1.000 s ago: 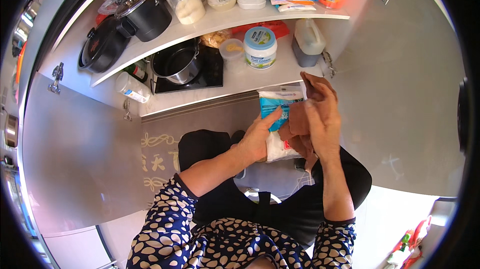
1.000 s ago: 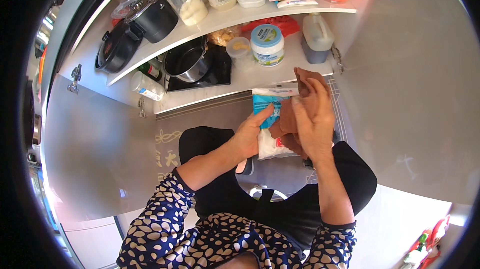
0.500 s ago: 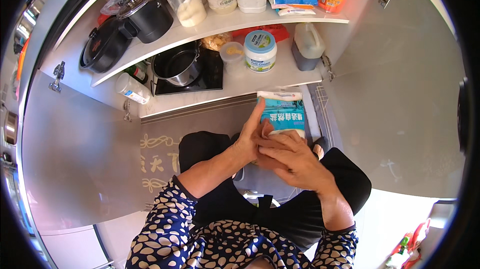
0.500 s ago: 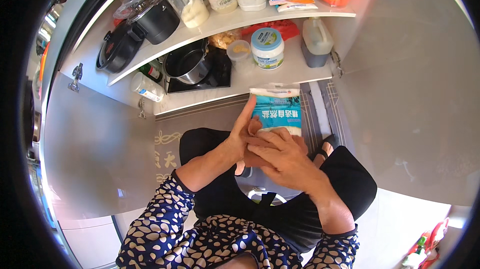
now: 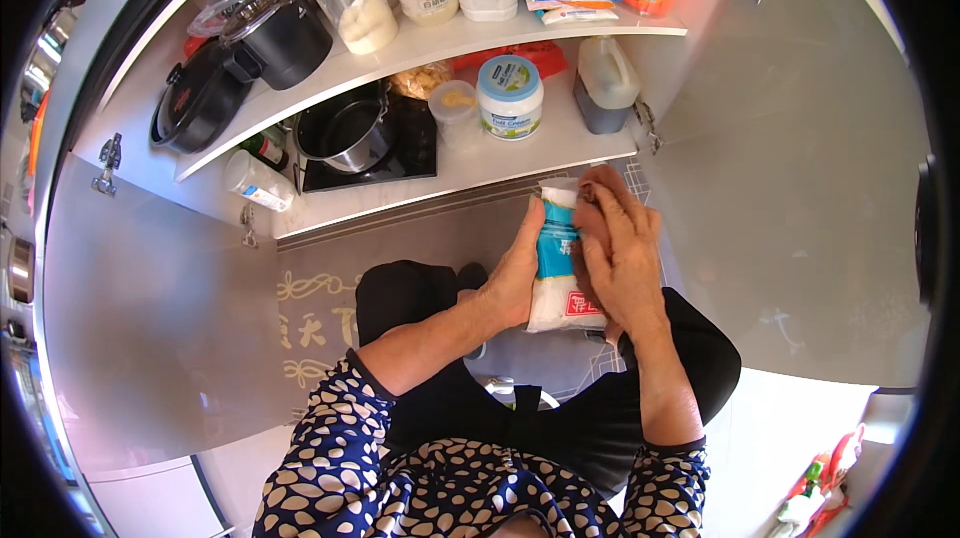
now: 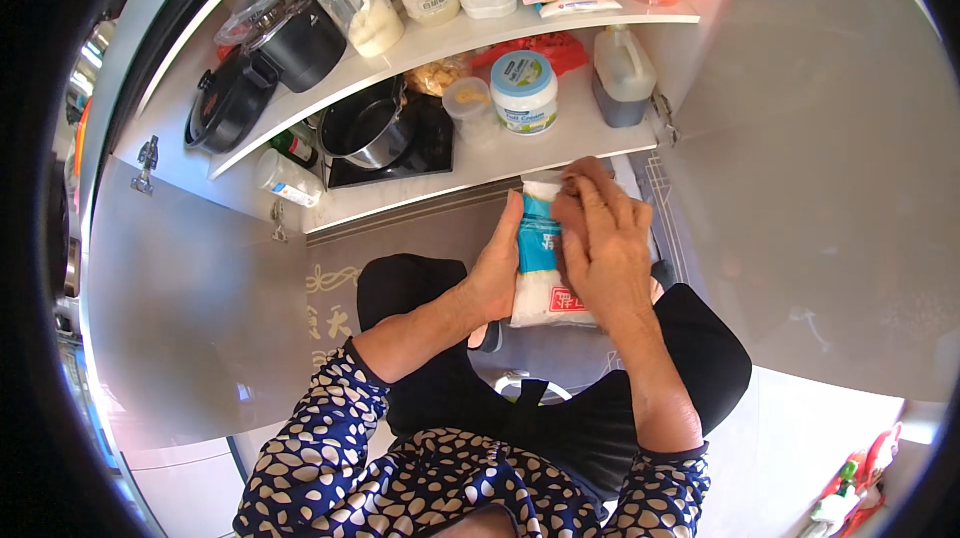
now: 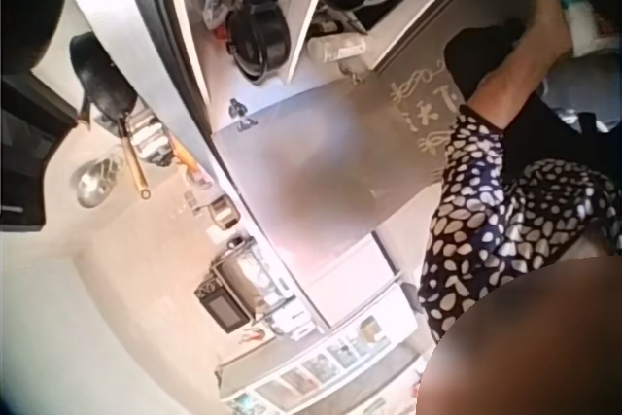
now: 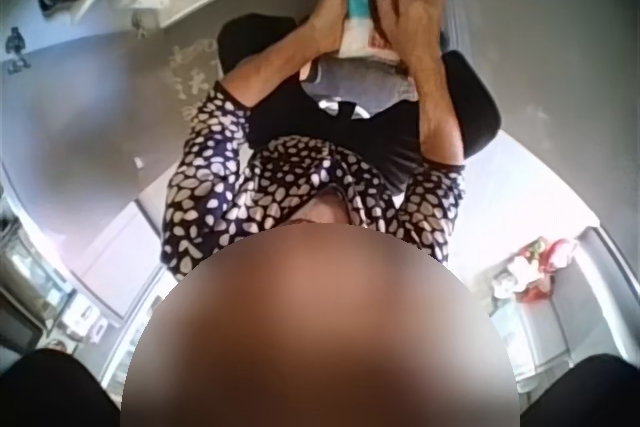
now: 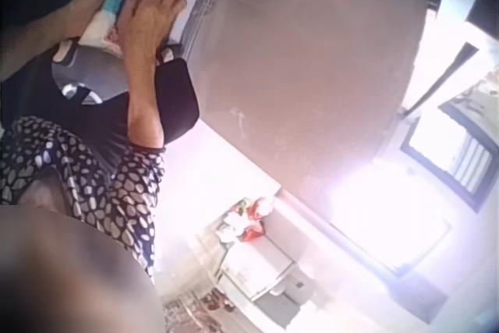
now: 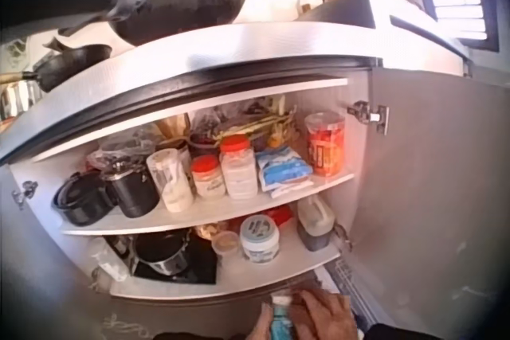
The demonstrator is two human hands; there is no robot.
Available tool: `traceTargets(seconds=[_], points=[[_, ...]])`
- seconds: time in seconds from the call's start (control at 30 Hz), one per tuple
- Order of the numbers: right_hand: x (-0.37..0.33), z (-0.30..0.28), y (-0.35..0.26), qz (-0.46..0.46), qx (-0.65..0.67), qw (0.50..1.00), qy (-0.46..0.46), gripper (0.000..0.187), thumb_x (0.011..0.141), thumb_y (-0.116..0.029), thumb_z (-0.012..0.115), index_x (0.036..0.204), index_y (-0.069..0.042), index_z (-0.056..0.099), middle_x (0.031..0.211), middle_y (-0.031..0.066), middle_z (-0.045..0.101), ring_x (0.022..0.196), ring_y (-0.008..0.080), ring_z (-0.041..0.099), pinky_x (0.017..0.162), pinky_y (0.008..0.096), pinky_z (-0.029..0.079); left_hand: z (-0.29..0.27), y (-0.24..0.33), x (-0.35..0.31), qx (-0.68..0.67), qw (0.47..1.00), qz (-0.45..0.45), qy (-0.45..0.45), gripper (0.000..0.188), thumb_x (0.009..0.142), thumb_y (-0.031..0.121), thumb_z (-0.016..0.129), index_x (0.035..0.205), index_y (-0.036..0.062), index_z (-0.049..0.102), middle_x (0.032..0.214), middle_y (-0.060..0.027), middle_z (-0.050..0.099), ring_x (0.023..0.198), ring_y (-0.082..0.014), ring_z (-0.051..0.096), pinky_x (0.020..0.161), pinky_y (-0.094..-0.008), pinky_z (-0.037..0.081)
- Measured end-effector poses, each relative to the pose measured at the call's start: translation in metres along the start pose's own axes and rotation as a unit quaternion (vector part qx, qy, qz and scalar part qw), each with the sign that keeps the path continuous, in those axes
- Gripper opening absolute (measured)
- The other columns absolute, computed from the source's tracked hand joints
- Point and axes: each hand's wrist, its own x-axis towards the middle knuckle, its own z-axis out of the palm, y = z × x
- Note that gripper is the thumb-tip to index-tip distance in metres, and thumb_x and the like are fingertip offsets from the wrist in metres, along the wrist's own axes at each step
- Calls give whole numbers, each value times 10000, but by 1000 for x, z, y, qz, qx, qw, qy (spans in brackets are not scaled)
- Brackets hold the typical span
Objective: The person sits on the floor in front of an open kitchen cabinet and wipes various food packages and containers with a brown cloth. They handle multiple items including bags of salt, a container of red powder, and a jar of white powder, wiping each one individually before placing them back on the shelf.
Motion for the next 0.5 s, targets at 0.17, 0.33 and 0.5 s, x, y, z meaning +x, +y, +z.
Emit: traceTargets(seconds=[0.17, 0.33, 0.5], points=[[-4, -9, 18, 80, -36, 994, -68, 406, 815, -118, 583, 1205, -7, 559, 1197, 194, 559, 1009, 413, 533, 904, 441, 446, -2, 3, 2, 14, 999, 30, 36, 572, 896, 509, 455, 1314, 121, 412, 1221, -116, 538, 1102, -279, 568, 912, -482, 500], [-12, -21, 9, 94, -32, 975, -197, 312, 806, -98, 578, 1102, -3, 602, 1124, 244, 584, 964, 426, 587, 856, 405, 483, -6, 22, -1, 2, 991, 99, 88, 469, 878, 160, 631, 1287, 103, 409, 1167, -133, 567, 1061, -285, 588, 876, -484, 523], [-5, -1, -10, 19, 85, 996, 8, 419, 783, -75, 616, 1189, 3, 549, 1203, 232, 544, 1056, 398, 559, 908, 428, 456, -2, 16, 3, 4, 977, 156, 143, 404, 927, 239, 571, 1287, 99, 454, 1203, -122, 565, 1111, -263, 567, 919, -444, 498]])
